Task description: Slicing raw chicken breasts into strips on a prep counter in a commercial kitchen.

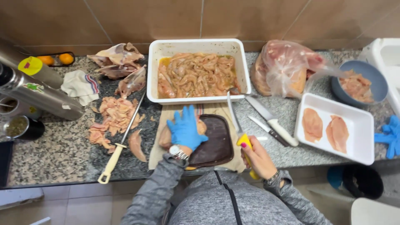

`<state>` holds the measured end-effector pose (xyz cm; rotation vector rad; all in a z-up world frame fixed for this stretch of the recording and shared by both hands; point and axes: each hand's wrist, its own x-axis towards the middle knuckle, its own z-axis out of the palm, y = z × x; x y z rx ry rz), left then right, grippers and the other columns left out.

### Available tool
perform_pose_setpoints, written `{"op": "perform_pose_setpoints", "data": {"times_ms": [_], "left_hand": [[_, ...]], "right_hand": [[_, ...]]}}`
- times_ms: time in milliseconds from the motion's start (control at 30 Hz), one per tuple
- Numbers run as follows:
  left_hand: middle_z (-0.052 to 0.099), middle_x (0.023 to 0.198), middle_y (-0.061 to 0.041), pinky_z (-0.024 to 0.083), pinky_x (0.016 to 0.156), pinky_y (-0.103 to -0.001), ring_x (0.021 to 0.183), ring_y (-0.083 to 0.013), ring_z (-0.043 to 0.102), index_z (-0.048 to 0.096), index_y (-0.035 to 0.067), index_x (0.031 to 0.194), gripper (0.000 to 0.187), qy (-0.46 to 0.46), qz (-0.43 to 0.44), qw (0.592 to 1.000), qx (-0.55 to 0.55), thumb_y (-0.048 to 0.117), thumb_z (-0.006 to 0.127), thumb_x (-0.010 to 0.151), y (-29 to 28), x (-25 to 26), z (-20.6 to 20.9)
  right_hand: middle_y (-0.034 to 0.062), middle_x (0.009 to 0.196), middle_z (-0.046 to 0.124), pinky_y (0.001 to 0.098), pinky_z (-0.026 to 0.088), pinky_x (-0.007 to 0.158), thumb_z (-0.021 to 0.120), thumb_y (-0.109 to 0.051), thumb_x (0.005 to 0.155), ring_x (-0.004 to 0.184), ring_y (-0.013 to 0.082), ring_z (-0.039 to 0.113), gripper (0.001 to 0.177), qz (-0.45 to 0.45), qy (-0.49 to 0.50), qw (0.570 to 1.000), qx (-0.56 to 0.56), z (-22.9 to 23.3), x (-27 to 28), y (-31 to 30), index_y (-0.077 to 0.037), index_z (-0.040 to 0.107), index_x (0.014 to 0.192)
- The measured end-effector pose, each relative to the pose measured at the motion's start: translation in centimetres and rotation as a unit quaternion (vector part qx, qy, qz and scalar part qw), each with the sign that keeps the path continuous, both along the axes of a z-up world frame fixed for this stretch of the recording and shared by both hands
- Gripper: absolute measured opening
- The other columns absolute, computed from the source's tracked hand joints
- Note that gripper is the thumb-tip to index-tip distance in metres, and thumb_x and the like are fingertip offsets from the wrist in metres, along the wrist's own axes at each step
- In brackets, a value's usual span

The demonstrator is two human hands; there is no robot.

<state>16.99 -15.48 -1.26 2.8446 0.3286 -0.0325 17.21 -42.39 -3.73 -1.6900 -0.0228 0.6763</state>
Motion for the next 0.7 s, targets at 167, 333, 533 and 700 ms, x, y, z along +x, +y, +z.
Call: {"op": "perform_pose_setpoints", "data": {"times_ms": [167,333,533,700], "left_hand": [[0.058,0.131,-0.013,0.048,0.099,-0.047,0.123,-0.0343,0.055,0.052,0.005,0.137,0.090,0.027,0.057,0.997,0.049,0.045,0.087,0.064,-0.2,-0.6,-8.5],[0.068,0.089,-0.013,0.050,0.073,-0.050,0.085,-0.0351,0.064,0.071,0.011,0.095,0.009,-0.123,-0.022,0.992,0.024,0.010,0.063,0.091,-0.1,-1.6,-11.4],[0.068,0.092,-0.012,0.050,0.079,-0.047,0.089,-0.0387,0.062,0.070,0.013,0.091,0.014,-0.231,-0.140,0.952,-0.142,0.006,0.064,0.080,3.9,-0.9,-8.8],[0.067,0.092,-0.015,0.048,0.076,-0.054,0.091,-0.0427,0.062,0.068,0.010,0.097,0.034,-0.102,-0.143,0.982,-0.073,0.019,0.077,0.065,-0.4,-1.9,-1.4]], "right_hand": [[0.0001,0.076,0.057,0.0235,0.046,0.049,0.051,-0.032,0.103,0.057,0.0070,0.053,0.028,0.058,-0.007,0.998,0.000,-2.2,1.8,-3.3,-0.006,0.055,0.114],[0.0014,0.072,0.054,0.0260,0.043,0.047,0.054,-0.031,0.103,0.053,0.0095,0.050,0.028,0.131,0.013,0.991,0.009,-3.3,3.3,-4.6,-0.005,0.053,0.111],[0.0071,0.073,0.060,0.0325,0.049,0.055,0.054,-0.035,0.102,0.060,0.0165,0.059,0.031,0.223,-0.086,0.969,-0.066,-2.6,5.0,-4.7,-0.008,0.053,0.118],[0.0194,0.088,0.068,0.0442,0.053,0.072,0.055,-0.037,0.101,0.083,0.0367,0.069,0.036,0.278,-0.239,0.921,-0.130,-4.9,6.4,-3.6,-0.007,0.051,0.120]]}}
